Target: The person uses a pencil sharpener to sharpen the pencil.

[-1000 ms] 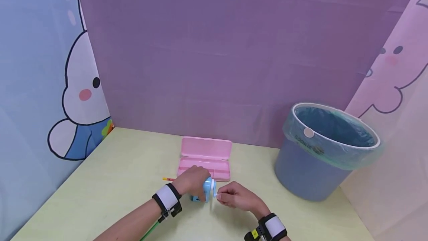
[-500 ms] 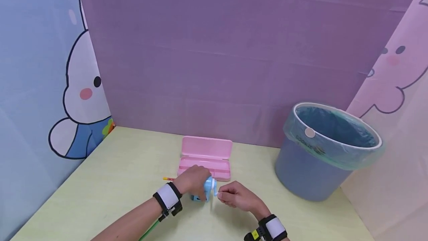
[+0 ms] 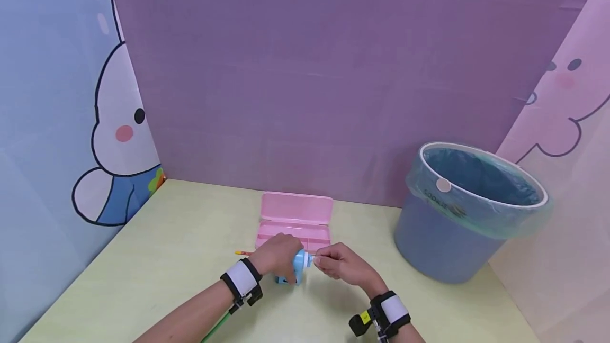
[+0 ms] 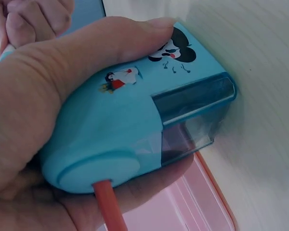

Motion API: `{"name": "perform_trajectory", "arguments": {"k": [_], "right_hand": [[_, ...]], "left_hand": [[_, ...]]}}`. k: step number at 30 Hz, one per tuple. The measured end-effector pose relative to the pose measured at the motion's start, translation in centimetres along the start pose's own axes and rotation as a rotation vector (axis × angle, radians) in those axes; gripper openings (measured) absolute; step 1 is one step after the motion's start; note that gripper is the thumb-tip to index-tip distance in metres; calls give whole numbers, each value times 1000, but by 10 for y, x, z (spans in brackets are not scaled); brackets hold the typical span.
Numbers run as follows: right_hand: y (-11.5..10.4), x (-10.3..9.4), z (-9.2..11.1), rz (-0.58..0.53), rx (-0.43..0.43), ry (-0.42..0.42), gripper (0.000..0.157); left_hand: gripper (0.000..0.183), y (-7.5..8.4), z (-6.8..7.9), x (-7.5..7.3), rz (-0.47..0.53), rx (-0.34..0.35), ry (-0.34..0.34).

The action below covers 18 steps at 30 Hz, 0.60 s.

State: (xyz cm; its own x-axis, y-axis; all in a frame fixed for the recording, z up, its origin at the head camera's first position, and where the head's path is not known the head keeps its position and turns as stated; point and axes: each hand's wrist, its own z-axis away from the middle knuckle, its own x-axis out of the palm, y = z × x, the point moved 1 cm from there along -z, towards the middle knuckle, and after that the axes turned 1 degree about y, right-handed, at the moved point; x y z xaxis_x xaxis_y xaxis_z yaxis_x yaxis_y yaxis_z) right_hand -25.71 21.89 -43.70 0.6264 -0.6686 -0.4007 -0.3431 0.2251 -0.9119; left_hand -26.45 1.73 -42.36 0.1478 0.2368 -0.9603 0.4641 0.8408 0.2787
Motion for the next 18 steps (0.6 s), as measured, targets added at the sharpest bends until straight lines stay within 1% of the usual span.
{"name": "perform_trajectory", "arguments": {"k": [5,10,14,18], "right_hand": [[-5,-4,-5,65,41,-10,33],[-10,-4,-5,82,76,-2,31],[-9,-6,-4,99,74,1,30],[-8,-8,-5,144,53,11,30]], "left_hand": [[47,-2,-1,-2,14,-11,-3],[47,-2,-1,-2,20,-14,-9],[48,-2,-2,-1,26,-13,-17],[48,-1,-2,-1,25,-6,-19]]}}
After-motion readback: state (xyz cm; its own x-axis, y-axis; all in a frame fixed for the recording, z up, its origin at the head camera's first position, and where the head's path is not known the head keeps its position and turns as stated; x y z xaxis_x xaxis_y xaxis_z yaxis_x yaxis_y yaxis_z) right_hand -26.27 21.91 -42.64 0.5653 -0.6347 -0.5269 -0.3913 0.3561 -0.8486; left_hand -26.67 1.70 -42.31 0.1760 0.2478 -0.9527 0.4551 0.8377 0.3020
